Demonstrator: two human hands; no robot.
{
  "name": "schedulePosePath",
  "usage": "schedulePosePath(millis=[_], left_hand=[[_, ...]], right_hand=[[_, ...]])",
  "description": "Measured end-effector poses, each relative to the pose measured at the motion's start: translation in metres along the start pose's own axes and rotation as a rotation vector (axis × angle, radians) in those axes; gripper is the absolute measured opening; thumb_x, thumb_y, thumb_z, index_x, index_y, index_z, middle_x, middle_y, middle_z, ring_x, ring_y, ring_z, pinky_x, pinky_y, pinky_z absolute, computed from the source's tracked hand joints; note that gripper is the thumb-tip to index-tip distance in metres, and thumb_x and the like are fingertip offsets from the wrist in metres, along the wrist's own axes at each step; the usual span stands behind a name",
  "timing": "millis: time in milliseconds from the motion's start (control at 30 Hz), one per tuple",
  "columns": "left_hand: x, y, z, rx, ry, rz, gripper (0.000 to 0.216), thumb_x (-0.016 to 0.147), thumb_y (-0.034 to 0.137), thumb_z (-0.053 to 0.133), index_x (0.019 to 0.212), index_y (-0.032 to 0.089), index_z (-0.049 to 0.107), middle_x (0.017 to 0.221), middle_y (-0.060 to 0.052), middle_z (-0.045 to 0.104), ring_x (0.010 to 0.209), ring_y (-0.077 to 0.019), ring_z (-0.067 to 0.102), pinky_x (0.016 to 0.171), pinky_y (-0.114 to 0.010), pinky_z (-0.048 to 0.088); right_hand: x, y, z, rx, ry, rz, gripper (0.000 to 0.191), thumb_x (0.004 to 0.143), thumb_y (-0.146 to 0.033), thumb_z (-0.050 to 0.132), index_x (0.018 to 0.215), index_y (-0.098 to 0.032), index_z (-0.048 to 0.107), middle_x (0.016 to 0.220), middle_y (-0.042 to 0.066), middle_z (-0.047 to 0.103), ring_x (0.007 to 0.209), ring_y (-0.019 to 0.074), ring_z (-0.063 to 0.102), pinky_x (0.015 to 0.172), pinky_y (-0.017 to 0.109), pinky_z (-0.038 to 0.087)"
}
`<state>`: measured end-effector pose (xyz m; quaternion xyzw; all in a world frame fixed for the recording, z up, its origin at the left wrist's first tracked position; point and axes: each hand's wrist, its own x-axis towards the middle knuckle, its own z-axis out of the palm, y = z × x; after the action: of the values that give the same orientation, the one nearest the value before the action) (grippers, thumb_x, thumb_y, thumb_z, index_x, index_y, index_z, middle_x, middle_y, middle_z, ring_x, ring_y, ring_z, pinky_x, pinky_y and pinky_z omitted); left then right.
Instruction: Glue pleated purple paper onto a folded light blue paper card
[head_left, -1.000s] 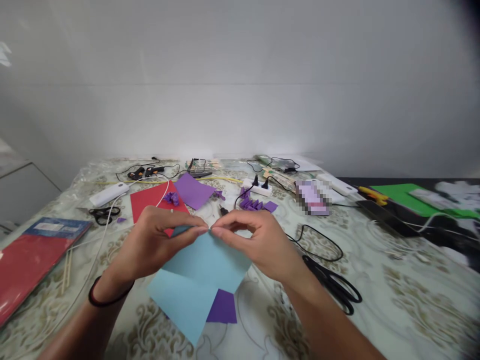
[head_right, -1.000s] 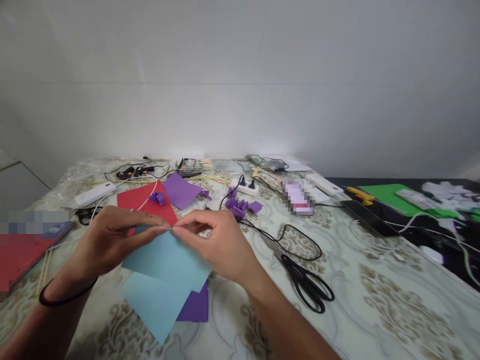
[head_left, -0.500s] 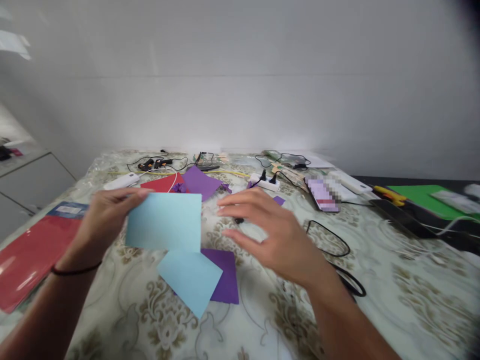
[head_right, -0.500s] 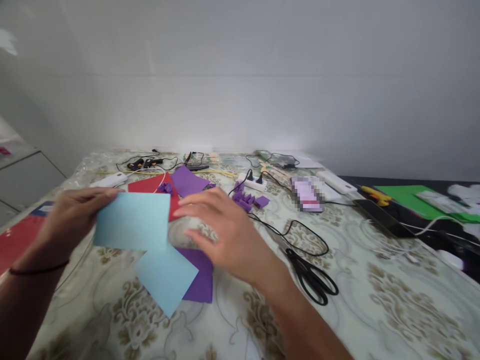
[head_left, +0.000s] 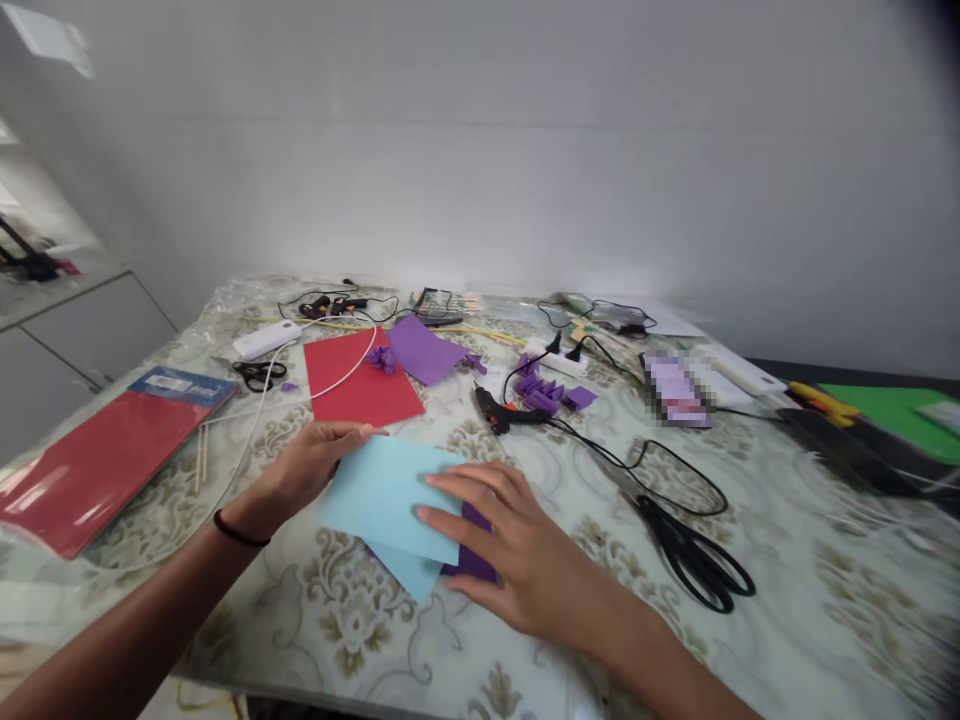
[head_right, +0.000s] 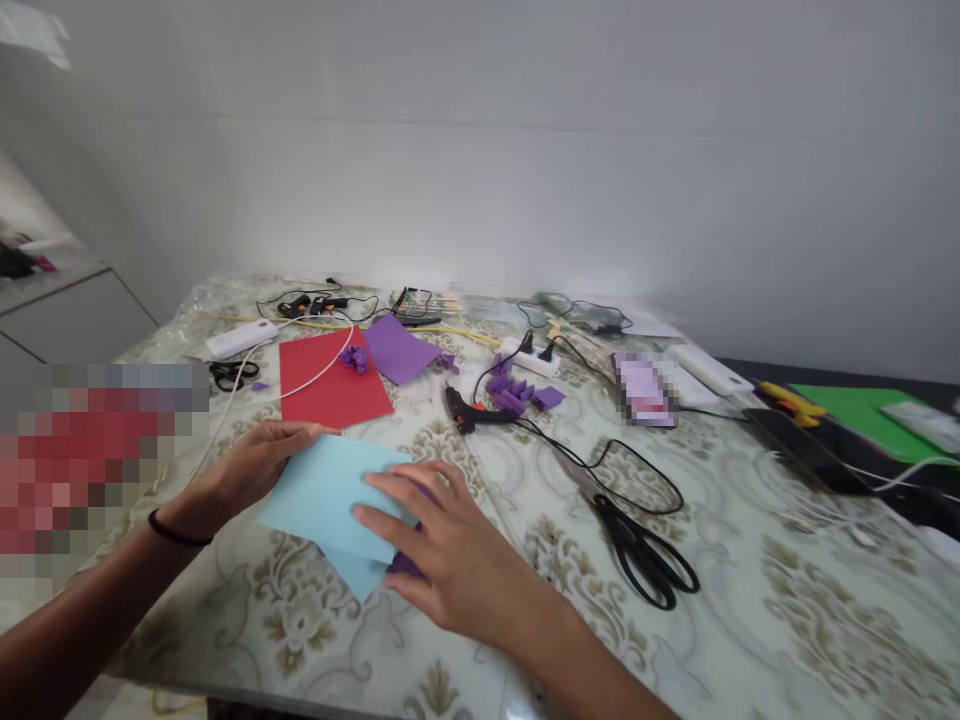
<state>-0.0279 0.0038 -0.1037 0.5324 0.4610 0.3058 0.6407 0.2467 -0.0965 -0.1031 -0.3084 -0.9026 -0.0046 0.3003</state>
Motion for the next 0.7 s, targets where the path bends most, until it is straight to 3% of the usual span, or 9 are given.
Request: schedulePosePath(millis=[133, 233, 333, 467, 600, 700], left_hand=[[-0.004, -0.009, 0.005, 0.056, -0.042, -0.021, 0.063, 0.079, 0.069, 0.078, 0.106, 0.013, 0.084, 0.067, -0.004, 0.072, 0.055, -0.0155, 0.058, 0.054, -0.026, 0.044], [-0.005, -0.013, 0.0, 0.322, 0.022, 0.122, 0.059, 0.093, 0.068, 0.063, 0.116, 0.017, 0.082, 0.079, -0.006, 0.077, 0.072, -0.0207, 0.069, 0.067, -0.029, 0.053], [0.0, -0.02, -0.014, 0.519, 0.133, 0.22, 0.052, 0.092, 0.064, 0.066, 0.118, 0.021, 0.081, 0.109, -0.011, 0.08, 0.101, -0.0281, 0.073, 0.085, -0.033, 0.057], [0.004, -0.035, -0.023, 0.554, 0.09, 0.143, 0.056, 0.083, 0.058, 0.077, 0.125, 0.02, 0.075, 0.101, -0.009, 0.078, 0.079, -0.0231, 0.072, 0.07, -0.031, 0.056], [0.003, -0.047, -0.017, 0.507, -0.055, 0.102, 0.078, 0.078, 0.048, 0.084, 0.146, 0.019, 0.061, 0.109, -0.01, 0.077, 0.085, -0.0243, 0.076, 0.072, -0.032, 0.059], [0.002, -0.041, -0.021, 0.46, -0.149, 0.112, 0.078, 0.08, 0.042, 0.084, 0.151, 0.02, 0.058, 0.12, -0.013, 0.076, 0.101, -0.0276, 0.076, 0.084, -0.036, 0.062]], right_hand=[[-0.021, -0.012, 0.02, 0.105, 0.168, 0.11, 0.03, 0.1, -0.005, 0.056, 0.122, -0.02, 0.07, 0.112, 0.009, 0.079, 0.104, 0.0249, 0.071, 0.093, 0.046, 0.058], [-0.036, -0.022, 0.033, 0.189, 0.309, 0.298, 0.027, 0.097, -0.004, 0.06, 0.109, -0.024, 0.074, 0.094, 0.005, 0.08, 0.084, 0.0227, 0.072, 0.077, 0.04, 0.06], [-0.049, -0.027, 0.04, 0.258, 0.401, 0.547, 0.014, 0.095, -0.014, 0.069, 0.086, -0.024, 0.071, 0.081, 0.004, 0.075, 0.072, 0.0218, 0.07, 0.066, 0.035, 0.057], [-0.058, -0.023, 0.038, 0.398, 0.395, 0.9, 0.038, 0.087, -0.041, 0.083, 0.062, -0.023, 0.058, 0.066, 0.0, 0.064, 0.057, 0.0177, 0.057, 0.053, 0.029, 0.046], [-0.061, -0.014, 0.032, 0.624, 0.375, 1.16, 0.046, 0.084, -0.061, 0.079, 0.066, -0.023, 0.058, 0.051, -0.005, 0.05, 0.046, 0.015, 0.045, 0.046, 0.027, 0.036], [-0.062, -0.008, 0.027, 0.696, 0.413, 1.236, 0.048, 0.089, -0.067, 0.069, 0.074, -0.023, 0.061, 0.048, -0.006, 0.048, 0.043, 0.0157, 0.047, 0.047, 0.028, 0.04]])
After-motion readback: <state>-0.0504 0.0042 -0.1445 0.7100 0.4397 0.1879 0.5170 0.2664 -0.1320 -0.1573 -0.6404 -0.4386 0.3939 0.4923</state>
